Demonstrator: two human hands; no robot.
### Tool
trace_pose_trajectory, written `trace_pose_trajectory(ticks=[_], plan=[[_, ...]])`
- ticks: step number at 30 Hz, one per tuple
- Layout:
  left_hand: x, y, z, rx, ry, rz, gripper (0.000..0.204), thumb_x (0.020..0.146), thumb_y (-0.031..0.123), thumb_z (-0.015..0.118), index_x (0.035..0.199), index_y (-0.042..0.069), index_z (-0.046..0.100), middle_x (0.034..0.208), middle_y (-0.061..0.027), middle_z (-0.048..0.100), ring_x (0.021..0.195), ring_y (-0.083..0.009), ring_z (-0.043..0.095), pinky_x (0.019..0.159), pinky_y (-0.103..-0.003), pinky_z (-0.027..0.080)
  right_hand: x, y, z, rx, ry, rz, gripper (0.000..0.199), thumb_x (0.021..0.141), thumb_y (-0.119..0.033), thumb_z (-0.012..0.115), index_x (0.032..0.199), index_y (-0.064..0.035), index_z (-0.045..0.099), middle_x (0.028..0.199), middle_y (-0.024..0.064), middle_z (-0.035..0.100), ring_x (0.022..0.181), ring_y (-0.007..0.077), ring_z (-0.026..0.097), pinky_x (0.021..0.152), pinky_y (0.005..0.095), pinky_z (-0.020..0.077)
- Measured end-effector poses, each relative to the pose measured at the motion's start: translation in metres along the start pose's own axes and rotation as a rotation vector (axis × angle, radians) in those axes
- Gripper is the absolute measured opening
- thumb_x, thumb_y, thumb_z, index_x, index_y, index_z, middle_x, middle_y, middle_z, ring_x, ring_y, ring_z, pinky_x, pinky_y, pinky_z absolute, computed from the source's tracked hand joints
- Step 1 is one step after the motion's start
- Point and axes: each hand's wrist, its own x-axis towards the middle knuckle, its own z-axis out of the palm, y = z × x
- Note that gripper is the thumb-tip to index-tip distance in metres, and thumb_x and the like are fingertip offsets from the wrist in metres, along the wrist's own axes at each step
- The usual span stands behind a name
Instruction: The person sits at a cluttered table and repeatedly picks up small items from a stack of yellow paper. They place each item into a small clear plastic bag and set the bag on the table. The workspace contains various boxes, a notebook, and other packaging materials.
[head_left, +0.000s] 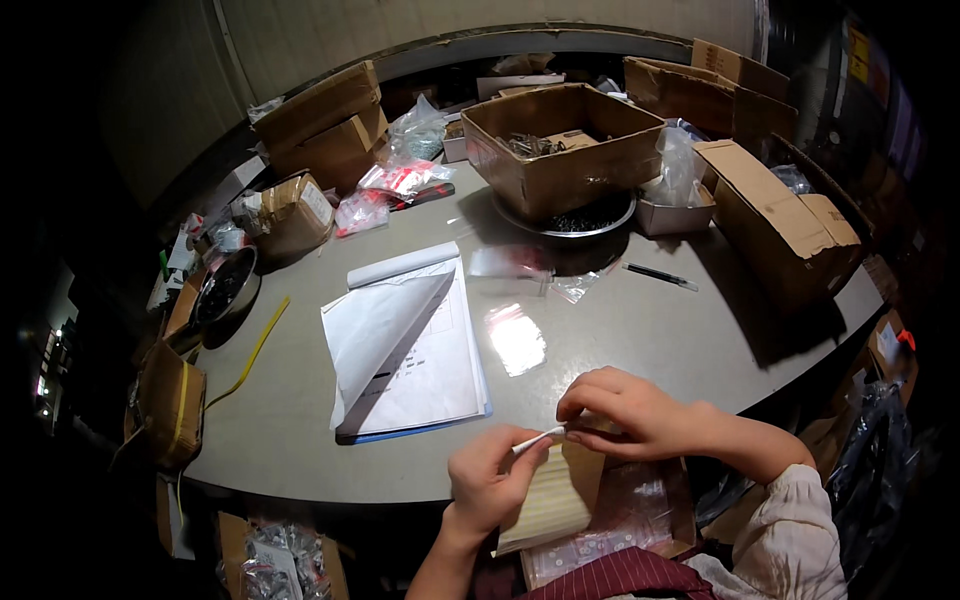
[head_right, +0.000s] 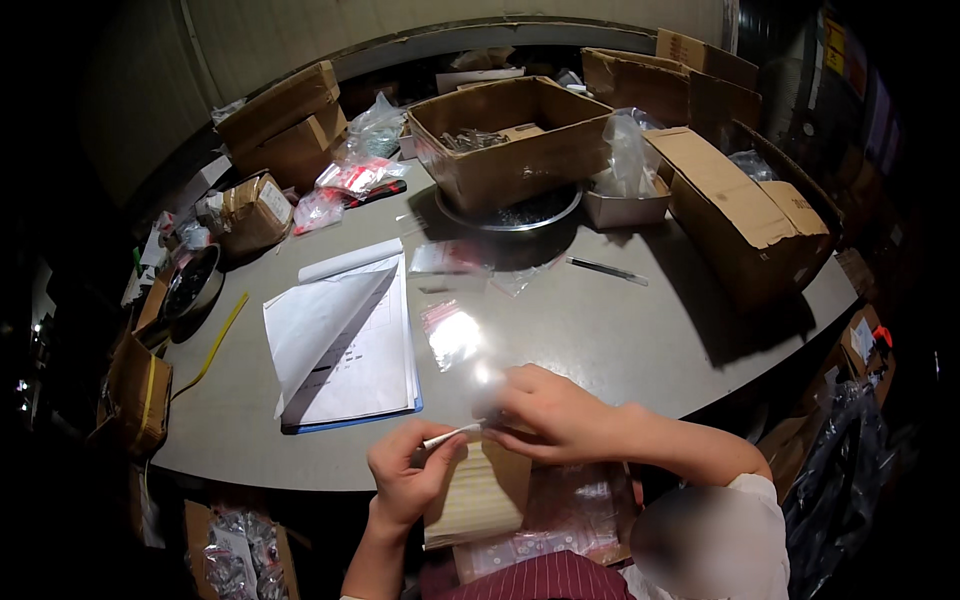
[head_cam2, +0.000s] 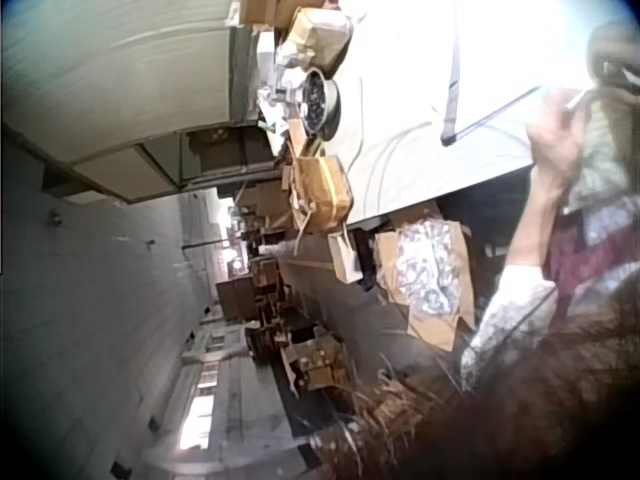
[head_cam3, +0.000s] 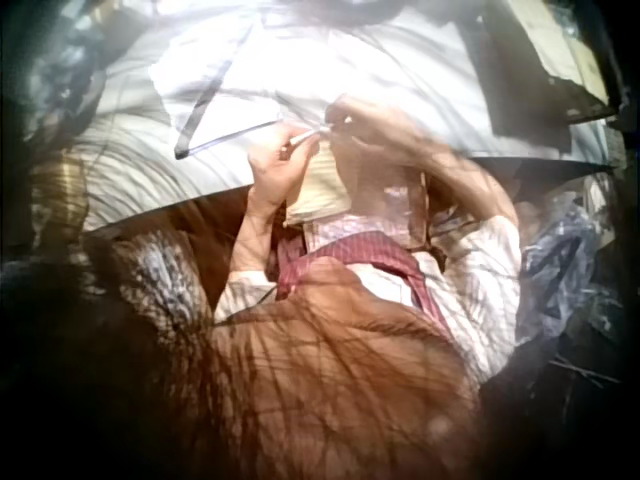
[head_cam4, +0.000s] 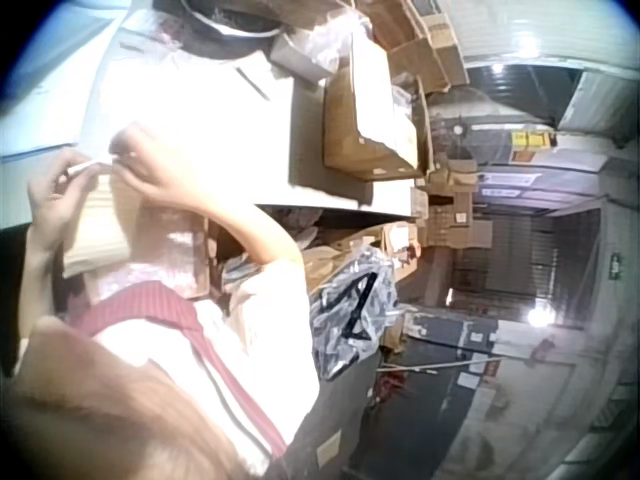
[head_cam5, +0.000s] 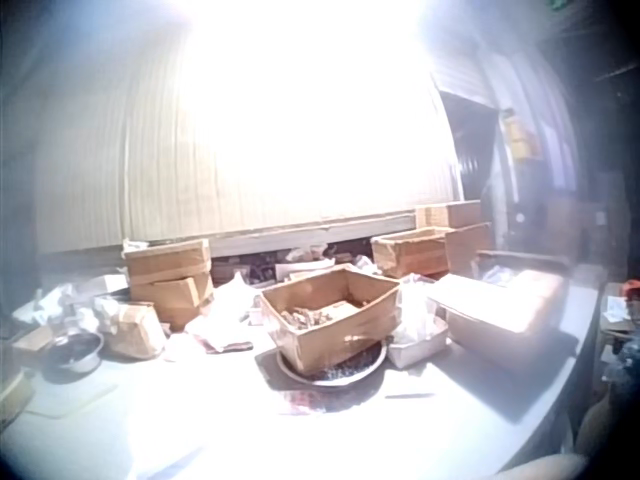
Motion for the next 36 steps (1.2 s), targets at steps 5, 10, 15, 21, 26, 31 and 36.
trace_pose_trajectory(ticks=[5,10,15,21,26,31,36], plan=[[0.005,-0.009,-0.002,0.178,-0.005,0.107,0.010,0.086,0.007,0.084,0.092,0.005,0.077,0.077,-0.0108,0.071,0.062,-0.0263,0.066,0.056,-0.035,0.050,0.011,0.006,0.004,-0.097,-0.032,-0.043,0.032,0.086,-0.012,0.078,0.112,-0.0076,0.060,0.100,0.0142,0.060,0.094,0.0374,0.060,0.085,0.0468,0.0497],[0.006,-0.014,-0.004,0.133,0.036,-0.012,0.008,0.088,0.003,0.083,0.090,0.001,0.076,0.073,-0.0057,0.071,0.062,-0.0111,0.063,0.057,-0.027,0.047,0.018,0.009,0.017,-0.234,0.027,-0.093,0.029,0.082,-0.011,0.079,0.106,-0.0086,0.062,0.093,0.0109,0.060,0.088,0.0336,0.060,0.080,0.0433,0.0503],[0.004,-0.025,-0.004,-0.021,0.073,-0.347,0.011,0.095,0.009,0.079,0.097,-0.001,0.074,0.077,-0.0071,0.073,0.069,-0.0082,0.065,0.063,-0.025,0.049,0.037,0.013,0.012,-0.241,-0.026,-0.224,0.025,0.080,-0.011,0.079,0.102,-0.0093,0.067,0.086,0.0097,0.061,0.080,0.0319,0.061,0.073,0.0437,0.0515],[0.009,-0.028,-0.006,0.070,0.014,-0.395,0.023,0.101,0.028,0.073,0.110,0.008,0.074,0.081,-0.0190,0.074,0.074,-0.0364,0.075,0.064,-0.040,0.055,0.108,0.087,-0.014,-0.058,-0.117,0.238,0.020,0.092,-0.014,0.072,0.106,0.0004,0.068,0.086,0.0151,0.069,0.074,0.0263,0.067,0.071,0.0385,0.0540],[0.012,-0.024,-0.009,0.062,-0.020,-0.434,0.025,0.100,0.031,0.072,0.111,0.008,0.074,0.077,-0.0190,0.073,0.068,-0.0360,0.073,0.062,-0.041,0.054,0.132,0.113,-0.014,-0.284,-0.372,0.421,0.027,0.093,-0.022,0.068,0.109,0.0004,0.069,0.099,0.0257,0.073,0.096,0.0440,0.071,0.085,0.0515,0.0541],[0.005,-0.029,-0.010,0.036,0.038,-0.399,0.025,0.100,0.031,0.073,0.113,0.009,0.073,0.076,-0.0179,0.072,0.067,-0.0349,0.073,0.061,-0.041,0.053,0.104,0.123,-0.037,-0.461,-0.370,0.641,0.034,0.093,-0.032,0.074,0.103,0.0013,0.073,0.092,0.0238,0.074,0.093,0.0415,0.073,0.082,0.0499,0.0556],[0.006,-0.030,-0.007,0.073,0.038,-0.350,0.023,0.100,0.027,0.073,0.112,0.007,0.073,0.074,-0.0132,0.071,0.064,-0.0238,0.069,0.060,-0.036,0.052,0.085,0.083,-0.075,-0.487,-0.564,0.893,0.050,0.091,-0.047,0.081,0.097,0.0012,0.073,0.080,0.0162,0.074,0.077,0.0286,0.075,0.071,0.0408,0.0562]])
